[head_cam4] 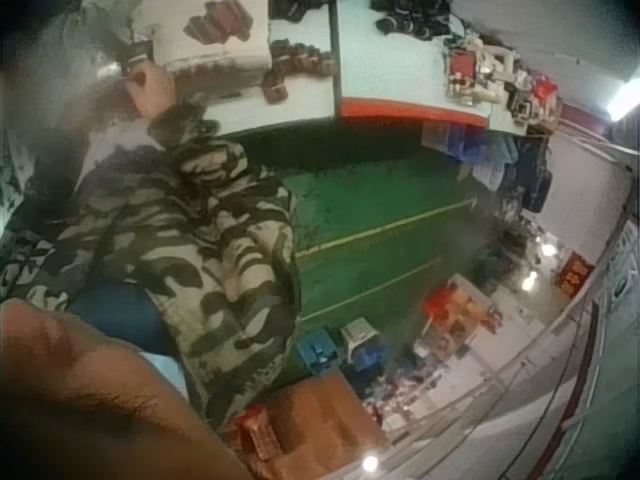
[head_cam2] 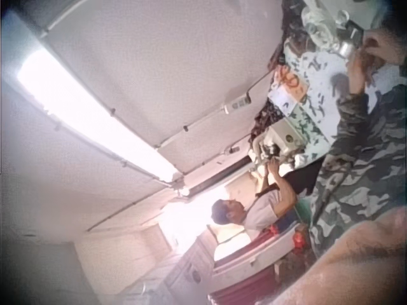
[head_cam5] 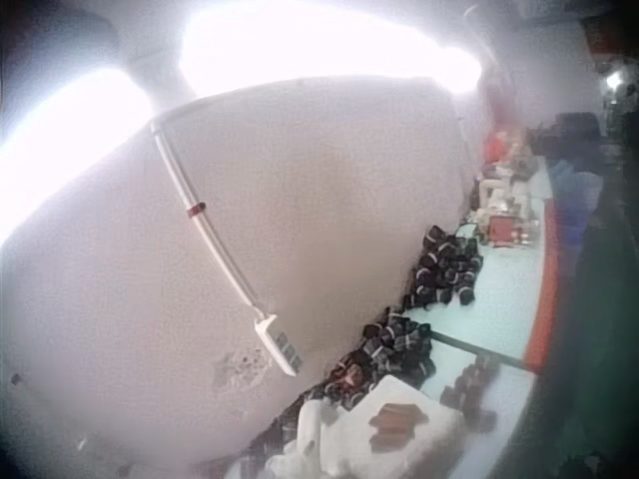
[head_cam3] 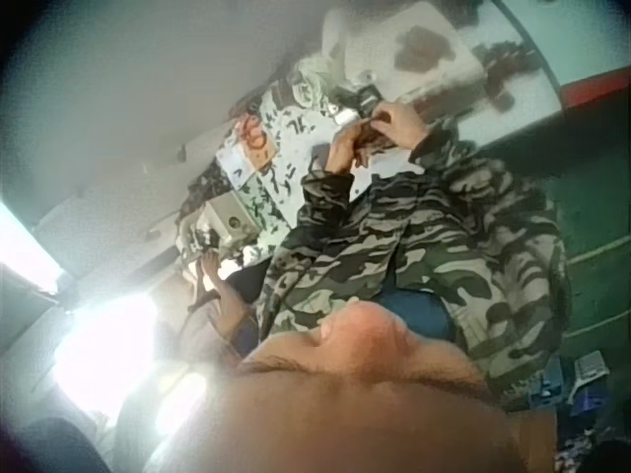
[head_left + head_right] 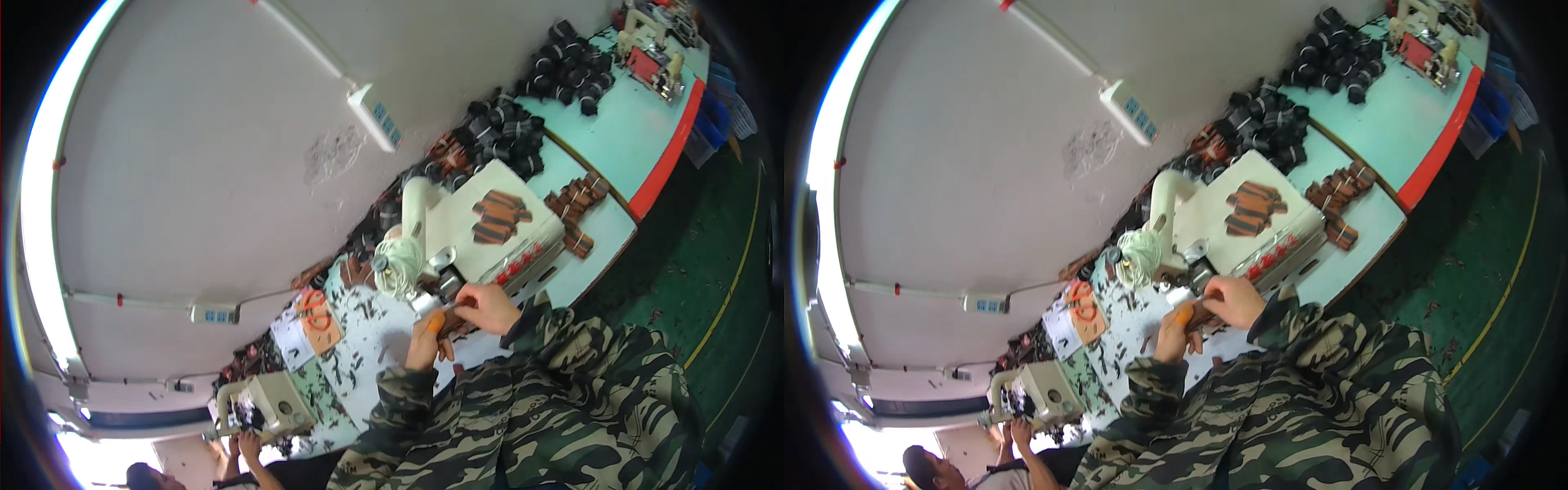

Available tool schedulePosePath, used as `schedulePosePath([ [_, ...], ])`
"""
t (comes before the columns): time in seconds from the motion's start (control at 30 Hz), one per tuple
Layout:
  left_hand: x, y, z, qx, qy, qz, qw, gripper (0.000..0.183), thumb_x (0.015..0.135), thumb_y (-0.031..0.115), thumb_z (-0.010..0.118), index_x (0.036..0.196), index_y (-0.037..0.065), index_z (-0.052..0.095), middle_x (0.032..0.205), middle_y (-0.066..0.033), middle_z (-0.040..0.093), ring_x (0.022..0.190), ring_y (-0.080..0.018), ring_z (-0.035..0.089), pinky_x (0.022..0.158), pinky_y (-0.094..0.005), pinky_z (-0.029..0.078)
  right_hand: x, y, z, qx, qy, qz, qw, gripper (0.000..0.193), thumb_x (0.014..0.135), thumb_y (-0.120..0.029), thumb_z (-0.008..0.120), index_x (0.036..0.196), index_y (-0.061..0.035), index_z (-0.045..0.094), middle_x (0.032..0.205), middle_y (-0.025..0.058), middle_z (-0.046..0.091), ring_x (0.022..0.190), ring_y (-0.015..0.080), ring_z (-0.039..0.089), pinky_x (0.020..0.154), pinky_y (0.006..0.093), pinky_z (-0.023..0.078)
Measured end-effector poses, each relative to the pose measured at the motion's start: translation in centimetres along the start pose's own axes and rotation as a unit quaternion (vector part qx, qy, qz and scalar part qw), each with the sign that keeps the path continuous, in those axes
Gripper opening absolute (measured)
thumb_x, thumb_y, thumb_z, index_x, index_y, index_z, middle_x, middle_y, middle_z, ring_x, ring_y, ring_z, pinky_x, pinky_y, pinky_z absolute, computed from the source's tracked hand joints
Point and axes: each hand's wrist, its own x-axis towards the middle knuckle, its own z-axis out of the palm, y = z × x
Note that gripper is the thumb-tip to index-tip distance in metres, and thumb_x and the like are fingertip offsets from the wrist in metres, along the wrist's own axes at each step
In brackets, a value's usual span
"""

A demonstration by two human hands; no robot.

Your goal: The person processes shoe components using a trimming or skiving machine.

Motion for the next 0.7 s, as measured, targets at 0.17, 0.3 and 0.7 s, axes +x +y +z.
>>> schedulePosePath([
  [0.17,-0.1,2.6,-2.1,-0.101,-0.065,-0.091,0.989,0.04,0.09,0.029,0.031,0.107,-0.002,0.05,0.078,-0.0154,0.062,0.036,-0.0139,0.048,0.03,-0.0198,0.032,1.4,-0.4,0.2,0.044,-0.084,0.129,0.987,0.015,0.077,-0.011,0.061,0.074,0.0026,0.057,0.06,0.0053,0.057,0.045,0.0085,0.053,0.041,0.0221,0.042],
  [0.3,0.6,3.2,-4.6,0.143,-0.01,-0.16,0.977,0.036,0.09,0.025,0.031,0.1,-0.001,0.054,0.067,-0.0129,0.062,0.033,-0.0128,0.046,0.029,-0.0206,0.031,2.3,-0.1,-0.1,-0.078,-0.103,0.054,0.99,0.015,0.075,-0.013,0.062,0.074,0.0019,0.057,0.06,0.0089,0.059,0.047,0.0138,0.056,0.046,0.0249,0.045],
  [0.7,2.1,2.9,-3.6,0.073,0.039,-0.152,0.985,0.029,0.09,0.02,0.032,0.101,0.001,0.053,0.064,-0.011,0.061,0.035,-0.0125,0.048,0.032,-0.0202,0.033,3.4,0.1,-2.3,-0.216,-0.099,-0.052,0.97,0.014,0.068,-0.013,0.058,0.078,-0.0051,0.06,0.076,0.0141,0.06,0.073,0.0312,0.058,0.066,0.0402,0.045],
])
